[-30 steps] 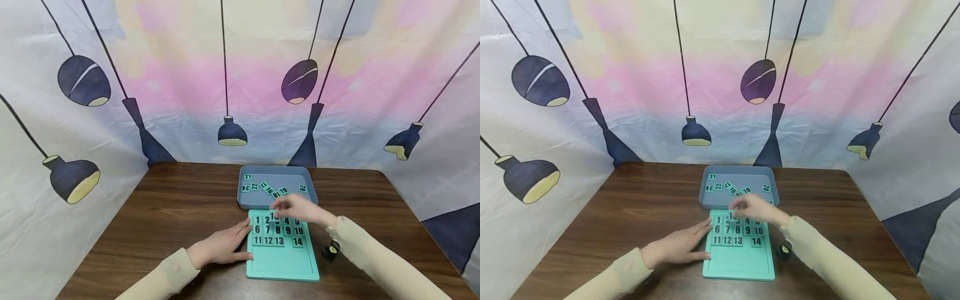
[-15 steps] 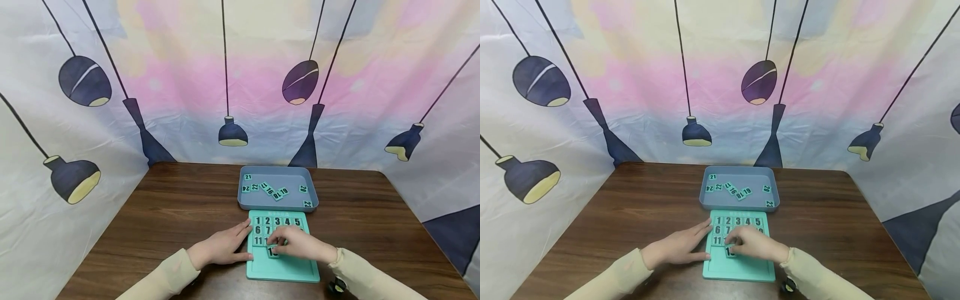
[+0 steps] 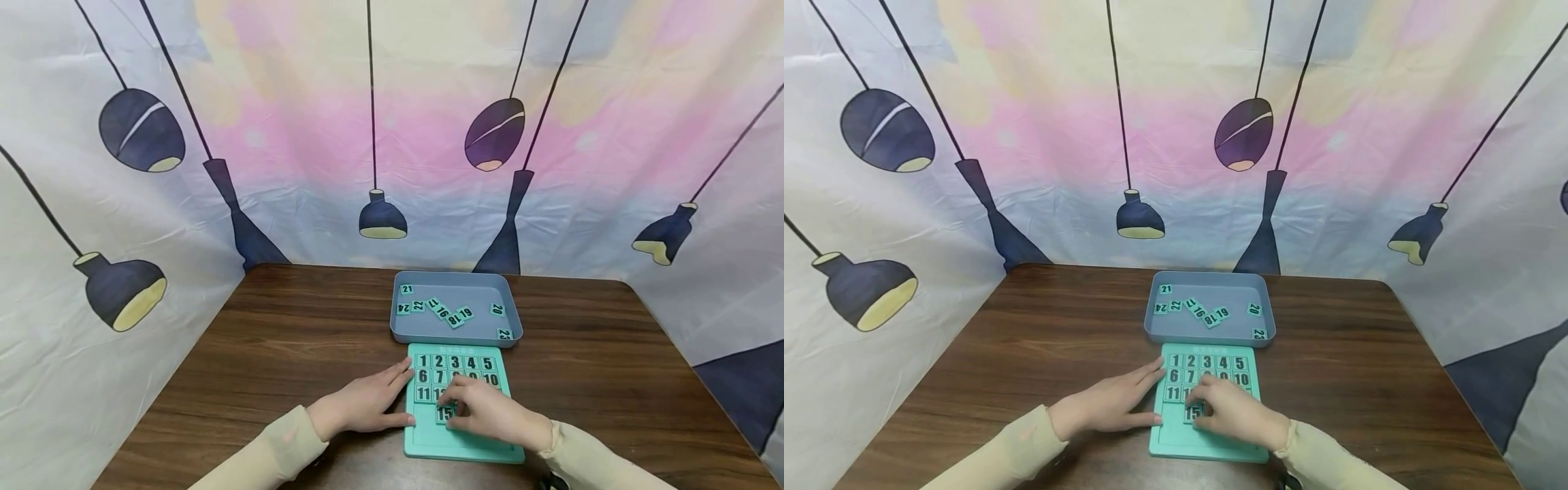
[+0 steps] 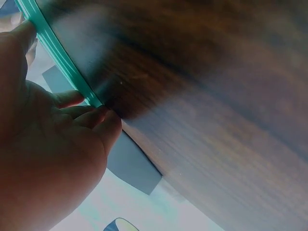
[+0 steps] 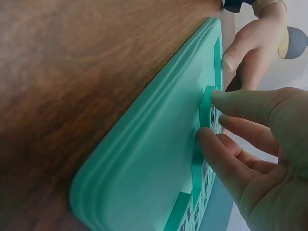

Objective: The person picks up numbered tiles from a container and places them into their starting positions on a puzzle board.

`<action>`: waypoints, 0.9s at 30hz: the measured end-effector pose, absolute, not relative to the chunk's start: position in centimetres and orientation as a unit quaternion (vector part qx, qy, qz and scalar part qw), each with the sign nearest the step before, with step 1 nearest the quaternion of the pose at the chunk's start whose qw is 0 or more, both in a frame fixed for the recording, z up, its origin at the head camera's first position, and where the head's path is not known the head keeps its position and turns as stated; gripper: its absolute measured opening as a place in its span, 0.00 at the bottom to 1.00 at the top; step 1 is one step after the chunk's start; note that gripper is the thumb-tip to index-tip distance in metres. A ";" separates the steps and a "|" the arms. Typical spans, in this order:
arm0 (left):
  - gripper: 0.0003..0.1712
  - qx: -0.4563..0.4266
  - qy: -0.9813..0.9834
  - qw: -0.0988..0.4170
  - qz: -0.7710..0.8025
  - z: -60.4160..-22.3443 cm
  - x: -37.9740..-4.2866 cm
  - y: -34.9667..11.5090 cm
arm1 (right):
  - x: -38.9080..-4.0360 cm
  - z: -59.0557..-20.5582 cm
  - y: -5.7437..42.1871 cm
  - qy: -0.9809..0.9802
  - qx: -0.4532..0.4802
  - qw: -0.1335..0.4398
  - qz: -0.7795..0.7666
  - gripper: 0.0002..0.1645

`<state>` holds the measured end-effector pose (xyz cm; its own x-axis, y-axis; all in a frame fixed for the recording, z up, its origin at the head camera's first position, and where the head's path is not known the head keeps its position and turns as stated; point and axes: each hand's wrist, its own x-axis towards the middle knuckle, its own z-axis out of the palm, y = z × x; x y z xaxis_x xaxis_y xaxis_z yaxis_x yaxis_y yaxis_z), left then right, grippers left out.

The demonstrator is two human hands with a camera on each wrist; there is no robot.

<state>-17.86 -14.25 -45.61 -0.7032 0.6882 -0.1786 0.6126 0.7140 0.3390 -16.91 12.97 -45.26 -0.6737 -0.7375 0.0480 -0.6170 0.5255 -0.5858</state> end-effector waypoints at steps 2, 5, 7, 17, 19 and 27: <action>0.49 0.357 0.914 0.147 0.126 -45.6 -17.9 -14.2 | -16.7 -45.3 13.1 0.866 -0.399 0.102 -0.285 0.15; 0.49 0.358 0.914 0.145 0.123 -45.6 -18.0 -14.2 | -16.6 -45.6 13.1 0.863 -0.412 0.093 -0.276 0.15; 0.49 0.359 0.914 0.144 0.124 -45.7 -18.0 -14.2 | -16.6 -45.7 12.9 0.863 -0.417 0.084 -0.272 0.15; 0.49 0.360 0.913 0.147 0.125 -46.1 -18.1 -14.2 | -16.8 -46.1 11.1 0.864 -0.421 0.078 -0.264 0.13; 0.49 0.361 0.913 0.145 0.123 -46.2 -18.1 -14.3 | -16.8 -46.1 10.6 0.863 -0.423 0.077 -0.264 0.13; 0.50 0.355 0.915 0.149 0.122 -46.0 -18.0 -14.3 | -17.2 -45.9 9.4 0.860 -0.427 0.089 -0.264 0.14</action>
<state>-18.03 -14.32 -45.99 -0.7029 0.6863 -0.1867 0.6136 0.7179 0.3289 -17.24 9.43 -45.91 -0.6198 -0.7815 0.0712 -0.6871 0.4967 -0.5303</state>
